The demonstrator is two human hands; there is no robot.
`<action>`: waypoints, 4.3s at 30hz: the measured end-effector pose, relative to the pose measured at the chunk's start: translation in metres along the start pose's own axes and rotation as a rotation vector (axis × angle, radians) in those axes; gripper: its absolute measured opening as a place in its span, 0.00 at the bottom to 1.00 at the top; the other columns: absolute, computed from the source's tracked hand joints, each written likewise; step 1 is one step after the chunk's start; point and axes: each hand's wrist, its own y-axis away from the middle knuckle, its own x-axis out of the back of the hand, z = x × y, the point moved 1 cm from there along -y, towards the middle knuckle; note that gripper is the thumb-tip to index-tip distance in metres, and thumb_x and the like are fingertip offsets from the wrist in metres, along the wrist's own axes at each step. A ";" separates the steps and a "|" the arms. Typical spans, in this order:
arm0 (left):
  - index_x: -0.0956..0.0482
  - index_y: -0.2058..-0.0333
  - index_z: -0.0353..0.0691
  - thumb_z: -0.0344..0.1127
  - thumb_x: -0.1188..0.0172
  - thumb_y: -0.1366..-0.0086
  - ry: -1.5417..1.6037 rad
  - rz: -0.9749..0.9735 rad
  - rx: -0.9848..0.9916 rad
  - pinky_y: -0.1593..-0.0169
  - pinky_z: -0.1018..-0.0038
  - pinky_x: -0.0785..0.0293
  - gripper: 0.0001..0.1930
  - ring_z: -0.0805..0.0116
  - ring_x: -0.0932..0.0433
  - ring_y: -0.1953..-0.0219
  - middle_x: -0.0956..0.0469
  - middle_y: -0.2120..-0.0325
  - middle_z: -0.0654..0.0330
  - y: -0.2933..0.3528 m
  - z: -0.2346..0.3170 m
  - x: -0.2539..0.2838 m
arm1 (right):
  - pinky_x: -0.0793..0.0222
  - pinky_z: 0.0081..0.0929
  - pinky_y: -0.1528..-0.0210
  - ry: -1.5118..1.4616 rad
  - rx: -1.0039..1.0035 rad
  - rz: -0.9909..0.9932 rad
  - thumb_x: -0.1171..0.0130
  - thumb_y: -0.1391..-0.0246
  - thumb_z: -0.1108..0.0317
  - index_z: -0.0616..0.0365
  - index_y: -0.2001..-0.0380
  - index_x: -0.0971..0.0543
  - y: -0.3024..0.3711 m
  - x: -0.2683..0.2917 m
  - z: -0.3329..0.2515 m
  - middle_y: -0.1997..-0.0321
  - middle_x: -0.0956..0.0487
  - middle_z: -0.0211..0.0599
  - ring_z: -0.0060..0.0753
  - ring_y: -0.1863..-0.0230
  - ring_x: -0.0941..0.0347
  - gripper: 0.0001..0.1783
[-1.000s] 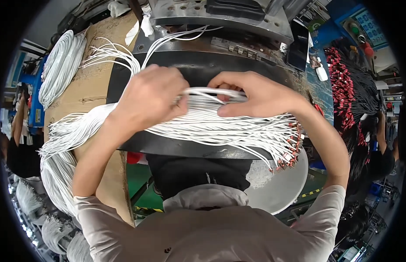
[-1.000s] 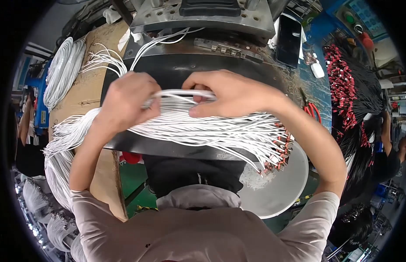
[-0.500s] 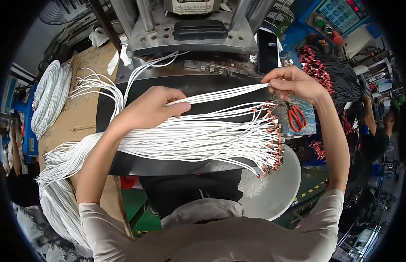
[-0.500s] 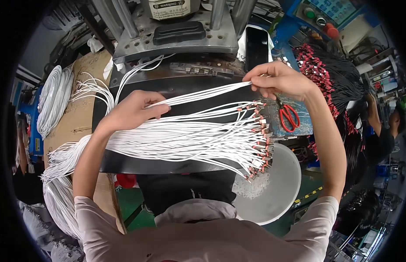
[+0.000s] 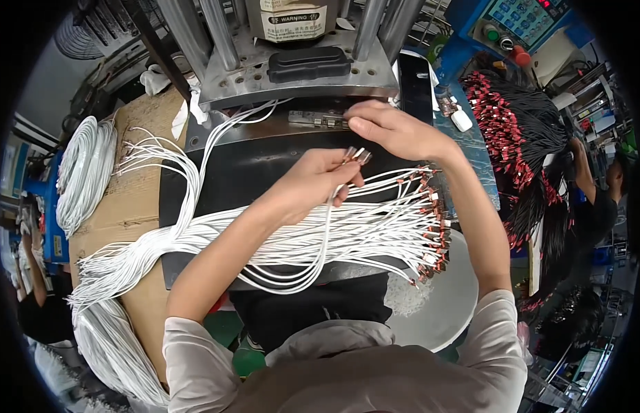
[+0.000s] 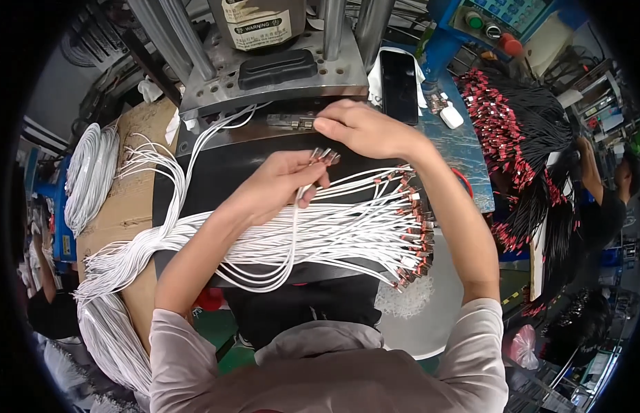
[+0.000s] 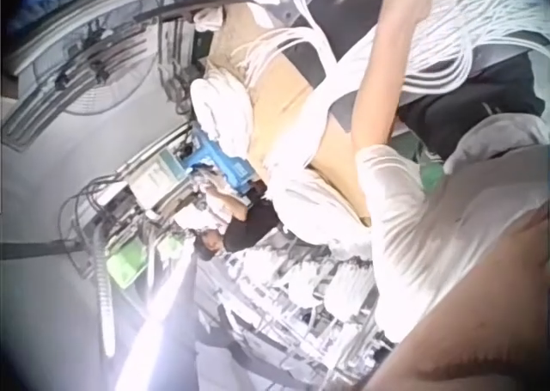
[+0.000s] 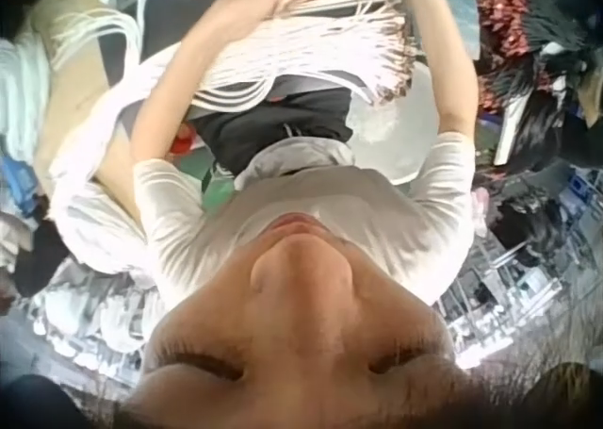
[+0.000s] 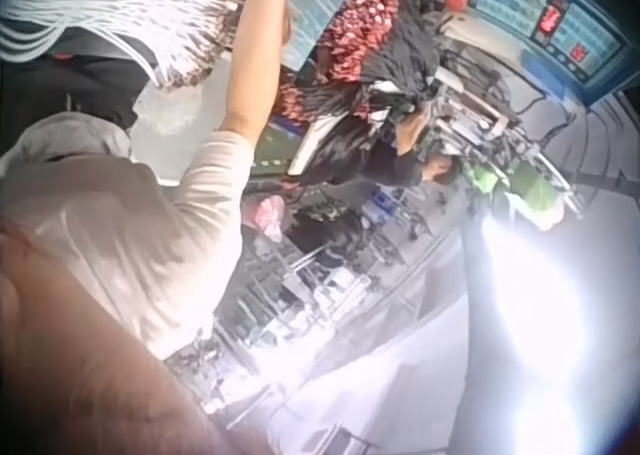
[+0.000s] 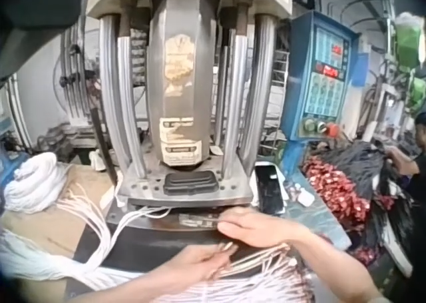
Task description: The person aligns cable ends, fits their connectors into a metal jig, and inserts the jig into a molding machine to press them repeatedly.
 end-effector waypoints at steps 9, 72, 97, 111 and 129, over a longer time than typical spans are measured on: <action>0.22 0.54 0.35 0.34 0.38 0.32 0.090 0.210 0.059 0.58 0.75 0.18 0.12 0.74 0.19 0.65 0.20 0.63 0.61 0.033 0.000 0.024 | 0.29 0.35 0.53 0.471 -0.186 0.274 0.40 0.37 0.61 0.64 0.52 0.25 -0.001 -0.049 -0.032 0.49 0.23 0.45 0.42 0.58 0.22 0.18; 0.20 0.59 0.30 0.34 0.37 0.32 -0.059 0.335 -0.072 0.67 0.82 0.26 0.11 0.79 0.22 0.72 0.17 0.70 0.60 0.025 -0.014 0.016 | 0.33 0.17 0.67 -0.772 -0.231 0.066 0.38 0.39 0.66 0.65 0.55 0.21 0.015 -0.043 -0.039 0.67 0.19 0.28 0.15 0.70 0.29 0.14; 0.17 0.61 0.31 0.39 0.36 0.33 0.113 0.202 0.078 0.66 0.79 0.19 0.14 0.78 0.22 0.70 0.20 0.70 0.63 0.031 -0.003 0.023 | 0.29 0.17 0.68 -0.719 -0.203 -0.061 0.30 0.48 0.76 0.67 0.54 0.21 0.017 -0.037 -0.037 0.64 0.17 0.32 0.16 0.68 0.24 0.18; 0.17 0.60 0.35 0.33 0.35 0.42 -1.584 0.739 -0.671 0.62 0.62 0.23 0.12 0.57 0.22 0.56 0.20 0.67 0.55 -0.021 0.031 0.048 | 0.31 0.34 0.44 0.031 -0.256 0.393 0.45 0.35 0.60 0.58 0.49 0.20 -0.097 0.011 0.019 0.42 0.21 0.39 0.40 0.49 0.23 0.17; 0.24 0.74 0.37 0.26 0.38 0.46 -1.378 0.682 -0.944 0.62 0.63 0.25 0.03 0.52 0.22 0.66 0.22 0.73 0.52 -0.040 0.025 0.062 | 0.29 0.42 0.50 0.491 0.078 0.653 0.39 0.41 0.60 0.61 0.56 0.19 -0.084 0.006 0.022 0.55 0.20 0.49 0.55 0.55 0.25 0.16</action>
